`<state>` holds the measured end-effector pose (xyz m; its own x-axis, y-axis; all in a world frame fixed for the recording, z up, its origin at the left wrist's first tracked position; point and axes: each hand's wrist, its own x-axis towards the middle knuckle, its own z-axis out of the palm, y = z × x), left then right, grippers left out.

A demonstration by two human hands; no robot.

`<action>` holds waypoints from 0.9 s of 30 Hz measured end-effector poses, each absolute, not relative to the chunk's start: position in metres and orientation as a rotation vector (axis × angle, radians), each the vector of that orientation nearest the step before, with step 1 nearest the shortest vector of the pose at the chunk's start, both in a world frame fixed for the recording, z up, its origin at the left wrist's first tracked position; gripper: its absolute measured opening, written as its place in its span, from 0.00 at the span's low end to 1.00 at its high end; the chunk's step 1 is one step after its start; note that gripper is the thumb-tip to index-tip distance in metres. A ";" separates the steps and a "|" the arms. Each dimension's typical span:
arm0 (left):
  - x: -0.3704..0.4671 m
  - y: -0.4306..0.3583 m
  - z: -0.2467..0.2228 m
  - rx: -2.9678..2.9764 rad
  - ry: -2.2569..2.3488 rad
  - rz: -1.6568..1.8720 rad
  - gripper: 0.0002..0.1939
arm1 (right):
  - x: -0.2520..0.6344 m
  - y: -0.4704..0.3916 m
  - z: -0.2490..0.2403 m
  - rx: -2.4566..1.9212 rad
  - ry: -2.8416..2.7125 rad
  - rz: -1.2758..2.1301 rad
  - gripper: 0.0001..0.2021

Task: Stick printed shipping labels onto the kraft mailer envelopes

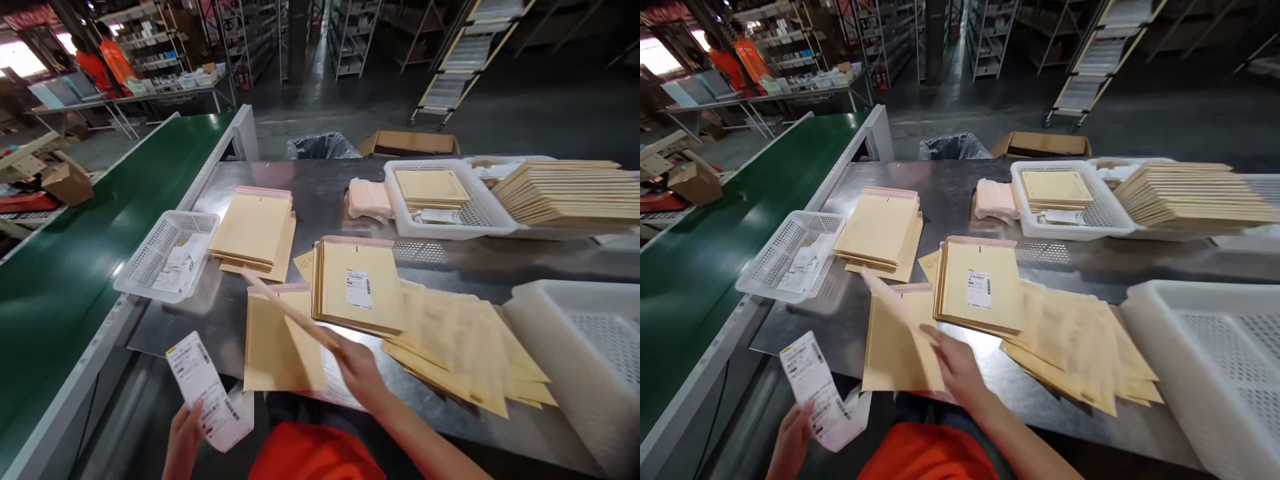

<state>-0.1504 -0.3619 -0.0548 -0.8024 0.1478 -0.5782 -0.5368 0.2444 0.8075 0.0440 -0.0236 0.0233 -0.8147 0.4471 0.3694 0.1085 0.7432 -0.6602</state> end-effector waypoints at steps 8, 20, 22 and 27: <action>-0.122 -0.261 -0.099 0.654 1.954 1.091 0.31 | 0.073 0.090 -0.005 -0.683 -2.595 0.088 0.20; -0.086 -0.245 -0.042 0.670 1.696 1.122 0.25 | 0.026 0.004 -0.035 -0.705 -2.267 1.479 0.22; -0.081 -0.245 -0.040 0.691 1.676 1.093 0.25 | 0.007 -0.030 -0.025 -0.711 -2.023 1.823 0.17; -0.092 -0.247 -0.042 0.675 1.918 1.101 0.28 | -0.008 -0.079 -0.022 -0.725 -2.011 1.906 0.04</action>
<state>-0.0923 -0.2471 -0.0422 -0.5329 0.7566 -0.3788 0.0545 0.4775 0.8770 -0.0079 -0.0793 -0.0225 -0.8359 0.5313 -0.1377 0.1660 0.0055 -0.9861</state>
